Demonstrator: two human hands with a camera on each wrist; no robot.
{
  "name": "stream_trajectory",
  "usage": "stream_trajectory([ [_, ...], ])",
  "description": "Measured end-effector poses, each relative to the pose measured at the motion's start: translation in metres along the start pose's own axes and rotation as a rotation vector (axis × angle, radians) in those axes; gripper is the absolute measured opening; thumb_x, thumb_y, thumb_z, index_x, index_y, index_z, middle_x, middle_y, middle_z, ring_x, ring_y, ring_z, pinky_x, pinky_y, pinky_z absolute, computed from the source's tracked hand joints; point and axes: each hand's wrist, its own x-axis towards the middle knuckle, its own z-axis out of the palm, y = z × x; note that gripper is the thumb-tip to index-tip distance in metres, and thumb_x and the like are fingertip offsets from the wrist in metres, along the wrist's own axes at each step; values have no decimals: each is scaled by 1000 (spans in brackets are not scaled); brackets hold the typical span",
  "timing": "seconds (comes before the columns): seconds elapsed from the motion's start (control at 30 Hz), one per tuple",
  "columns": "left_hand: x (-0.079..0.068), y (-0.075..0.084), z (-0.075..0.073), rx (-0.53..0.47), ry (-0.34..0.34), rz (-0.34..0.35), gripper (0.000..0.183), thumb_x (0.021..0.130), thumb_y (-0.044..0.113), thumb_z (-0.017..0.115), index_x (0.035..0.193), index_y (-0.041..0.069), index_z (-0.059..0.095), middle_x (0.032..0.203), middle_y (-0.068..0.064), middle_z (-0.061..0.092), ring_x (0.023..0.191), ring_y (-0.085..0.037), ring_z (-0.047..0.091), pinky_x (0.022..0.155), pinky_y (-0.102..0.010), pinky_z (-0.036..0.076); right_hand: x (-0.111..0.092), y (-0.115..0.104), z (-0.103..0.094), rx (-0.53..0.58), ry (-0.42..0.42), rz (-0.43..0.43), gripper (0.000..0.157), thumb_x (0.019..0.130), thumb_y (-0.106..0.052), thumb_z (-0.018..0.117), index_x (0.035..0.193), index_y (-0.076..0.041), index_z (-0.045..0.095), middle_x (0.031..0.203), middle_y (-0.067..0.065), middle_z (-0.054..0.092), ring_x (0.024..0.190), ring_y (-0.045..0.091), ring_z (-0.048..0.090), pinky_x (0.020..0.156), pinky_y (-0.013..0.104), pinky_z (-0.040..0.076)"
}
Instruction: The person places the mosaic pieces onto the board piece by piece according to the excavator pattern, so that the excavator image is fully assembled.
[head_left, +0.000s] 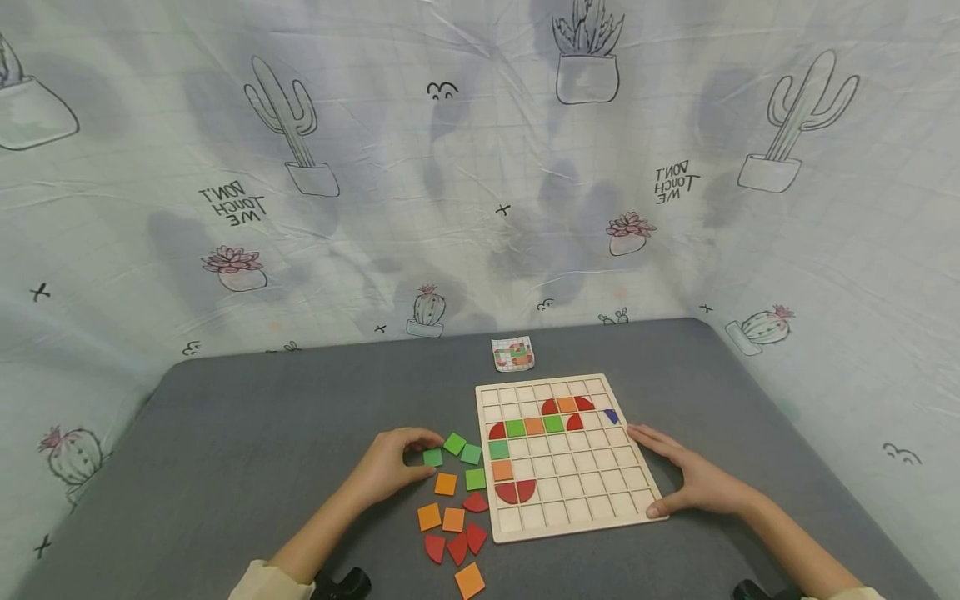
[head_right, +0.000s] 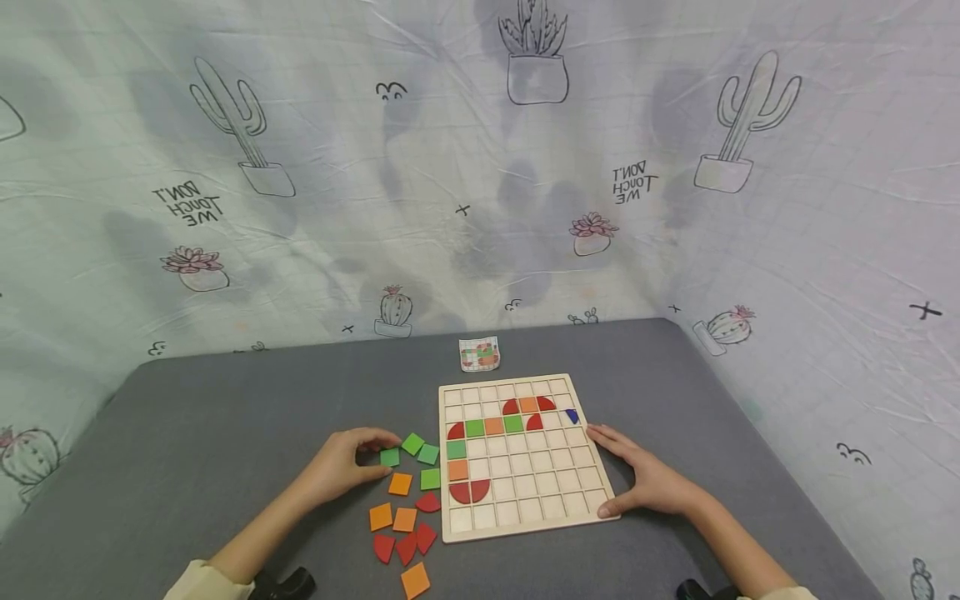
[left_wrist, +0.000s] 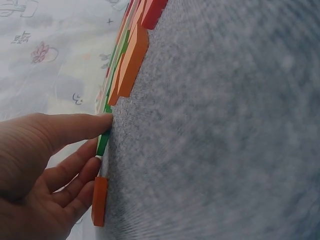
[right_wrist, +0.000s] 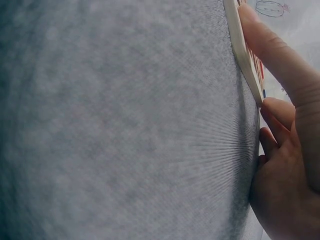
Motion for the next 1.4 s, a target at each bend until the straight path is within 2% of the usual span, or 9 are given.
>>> stream_trajectory([
  [0.1,0,0,1,-5,4,-1,35,72,10,78,105,14,67,100,4,66,88,-14,60,77,-30,49,0,0,0,4,-4,3,101,62,-34,83,145,-13,29,148,17,27,123,-22,7,95,41,34],
  [0.23,0,0,1,-8,15,-2,34,71,10,78,104,15,67,99,5,66,89,-13,60,77,-30,49,0,-1,0,21,-8,7,102,62,-33,83,145,-12,29,148,18,26,122,-22,7,94,53,33],
  [0.33,0,0,0,-14,22,-3,34,71,9,78,103,16,68,98,5,66,88,-13,60,76,-30,49,0,-1,0,25,-7,8,102,62,-33,84,145,-11,29,147,20,26,123,-20,7,93,57,31],
  [0.57,-1,2,-4,-34,24,-11,33,71,12,78,103,17,68,99,5,66,88,-14,60,76,-29,49,0,-2,0,15,-4,13,101,62,-33,84,145,-12,29,147,18,27,123,-21,8,94,53,33],
  [0.8,-2,3,-9,-41,25,-30,34,71,13,79,103,16,68,98,4,66,87,-14,59,75,-29,49,-1,-2,-1,17,-3,7,101,62,-32,84,145,-12,29,147,19,26,124,-20,8,93,54,33],
  [0.97,-3,3,-12,-66,17,-31,34,71,14,79,104,16,68,99,3,67,87,-15,59,75,-30,49,-1,-3,-1,5,2,9,101,62,-35,83,145,-12,30,147,17,27,124,-21,9,96,40,33],
  [1.03,-3,3,-13,-82,10,-33,34,72,14,78,104,16,68,100,3,67,87,-16,59,75,-30,49,-1,-3,-1,2,0,7,101,63,-35,83,145,-12,30,147,17,27,123,-21,9,96,38,33],
  [1.27,-3,5,-15,-119,-9,-42,34,73,16,78,105,18,67,102,3,67,89,-18,59,75,-30,49,-1,-6,-3,19,-7,0,101,62,-34,83,145,-12,30,147,19,27,125,-17,10,94,50,34],
  [1.4,-2,6,-15,-132,-15,-33,33,74,17,77,105,18,67,102,2,67,87,-17,58,71,-28,49,-1,-6,-3,31,-8,-18,100,63,-32,83,145,-11,30,147,18,27,126,-13,12,93,52,34],
])
